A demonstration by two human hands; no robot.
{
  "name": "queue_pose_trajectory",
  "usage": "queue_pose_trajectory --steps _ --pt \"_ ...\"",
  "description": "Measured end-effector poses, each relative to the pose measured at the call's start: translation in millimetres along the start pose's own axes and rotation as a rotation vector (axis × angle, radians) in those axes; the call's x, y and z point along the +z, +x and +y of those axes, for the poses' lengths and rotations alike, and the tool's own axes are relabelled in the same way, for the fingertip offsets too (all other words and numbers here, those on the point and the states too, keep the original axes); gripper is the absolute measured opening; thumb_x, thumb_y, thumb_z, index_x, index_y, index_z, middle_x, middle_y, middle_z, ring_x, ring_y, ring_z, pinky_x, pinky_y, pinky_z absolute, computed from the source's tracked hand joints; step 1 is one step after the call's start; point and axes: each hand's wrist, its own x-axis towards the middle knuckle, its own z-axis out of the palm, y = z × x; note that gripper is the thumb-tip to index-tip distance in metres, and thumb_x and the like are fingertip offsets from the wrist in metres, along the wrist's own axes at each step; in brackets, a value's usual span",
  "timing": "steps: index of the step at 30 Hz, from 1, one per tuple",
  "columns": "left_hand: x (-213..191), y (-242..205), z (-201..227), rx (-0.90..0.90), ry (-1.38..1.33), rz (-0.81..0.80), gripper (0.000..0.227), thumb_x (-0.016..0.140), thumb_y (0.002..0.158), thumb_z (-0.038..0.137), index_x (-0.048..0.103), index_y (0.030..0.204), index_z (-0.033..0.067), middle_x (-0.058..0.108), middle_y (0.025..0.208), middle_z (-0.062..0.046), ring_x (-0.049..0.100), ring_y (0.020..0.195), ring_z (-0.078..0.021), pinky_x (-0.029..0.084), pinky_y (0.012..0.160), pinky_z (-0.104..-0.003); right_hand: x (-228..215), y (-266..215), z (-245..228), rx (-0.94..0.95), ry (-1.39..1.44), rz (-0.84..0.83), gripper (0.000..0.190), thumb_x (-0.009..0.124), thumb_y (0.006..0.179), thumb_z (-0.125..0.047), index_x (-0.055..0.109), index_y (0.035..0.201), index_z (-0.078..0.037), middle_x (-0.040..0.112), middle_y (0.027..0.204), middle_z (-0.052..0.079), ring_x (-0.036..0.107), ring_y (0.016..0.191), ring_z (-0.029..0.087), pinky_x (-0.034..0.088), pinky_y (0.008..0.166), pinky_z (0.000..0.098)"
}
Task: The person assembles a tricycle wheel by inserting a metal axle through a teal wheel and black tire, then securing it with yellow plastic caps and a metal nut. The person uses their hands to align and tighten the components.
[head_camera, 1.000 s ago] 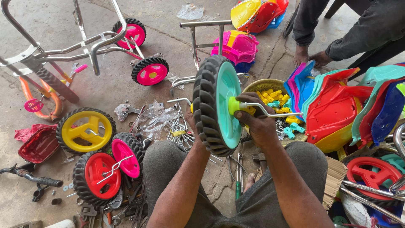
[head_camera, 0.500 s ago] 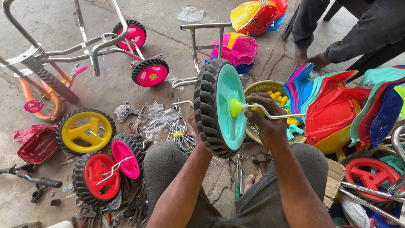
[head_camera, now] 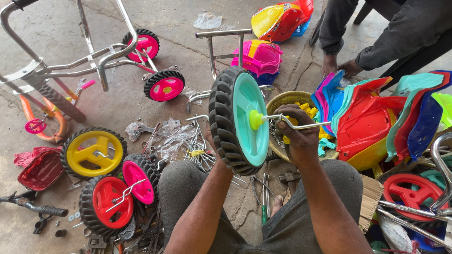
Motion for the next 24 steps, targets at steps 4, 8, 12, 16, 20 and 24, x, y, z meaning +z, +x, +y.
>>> queue_pose_trajectory --steps 4,8,12,16,20,24 --pt "-6 3 -3 -0.103 -0.165 -0.110 0.045 0.039 0.101 0.052 0.060 0.115 0.0148 0.066 0.097 -0.002 0.066 0.077 -0.0117 0.060 0.069 -0.032 -1 -1 2 -0.074 -0.065 -0.013 0.026 0.076 0.095 -0.003 0.069 0.120 -0.001 0.064 0.123 0.010 0.063 0.100 0.011 0.055 0.083 0.0233" --pt "-16 6 0 -0.346 -0.705 -0.439 0.044 0.042 0.100 0.052 0.060 0.115 0.0155 0.066 0.097 -0.001 0.065 0.077 -0.0116 0.059 0.069 -0.031 3 -4 7 -0.226 -0.177 0.065 0.024 0.074 0.097 -0.001 0.066 0.120 -0.001 0.064 0.121 0.010 0.064 0.103 0.011 0.055 0.084 0.0232" --pt "-18 10 1 -0.009 -0.258 -0.074 0.041 0.045 0.099 0.055 0.061 0.109 0.0190 0.065 0.092 0.001 0.064 0.075 -0.0098 0.058 0.067 -0.029 9 -11 11 -0.322 -0.245 0.152 0.022 0.071 0.100 0.000 0.064 0.122 0.000 0.064 0.118 0.009 0.062 0.098 0.010 0.053 0.085 0.0238" --pt "-14 18 4 0.167 -0.119 -0.052 0.039 0.046 0.100 0.054 0.059 0.098 0.0175 0.061 0.087 0.001 0.063 0.075 -0.0118 0.058 0.065 -0.031 12 -13 7 -0.298 -0.221 0.203 0.019 0.066 0.105 -0.008 0.065 0.124 -0.003 0.066 0.099 0.006 0.062 0.079 0.010 0.053 0.070 0.0247" --pt "-14 17 2 0.439 0.269 0.112 0.027 0.056 0.099 0.039 0.061 0.096 0.0125 0.059 0.082 0.001 0.061 0.068 -0.0113 0.055 0.060 -0.029 12 -5 -8 -0.162 0.037 0.343 0.016 0.065 0.100 -0.013 0.061 0.114 -0.006 0.067 0.101 0.006 0.061 0.073 0.011 0.052 0.061 0.0266" --pt "-22 21 -4 0.580 0.470 0.237 0.018 0.062 0.099 0.028 0.061 0.096 0.0104 0.060 0.082 0.000 0.061 0.066 -0.0116 0.053 0.058 -0.028 -17 1 -28 -0.033 0.266 0.370 0.018 0.062 0.104 -0.023 0.060 0.110 -0.007 0.060 0.087 0.006 0.057 0.068 0.013 0.048 0.058 0.0279"
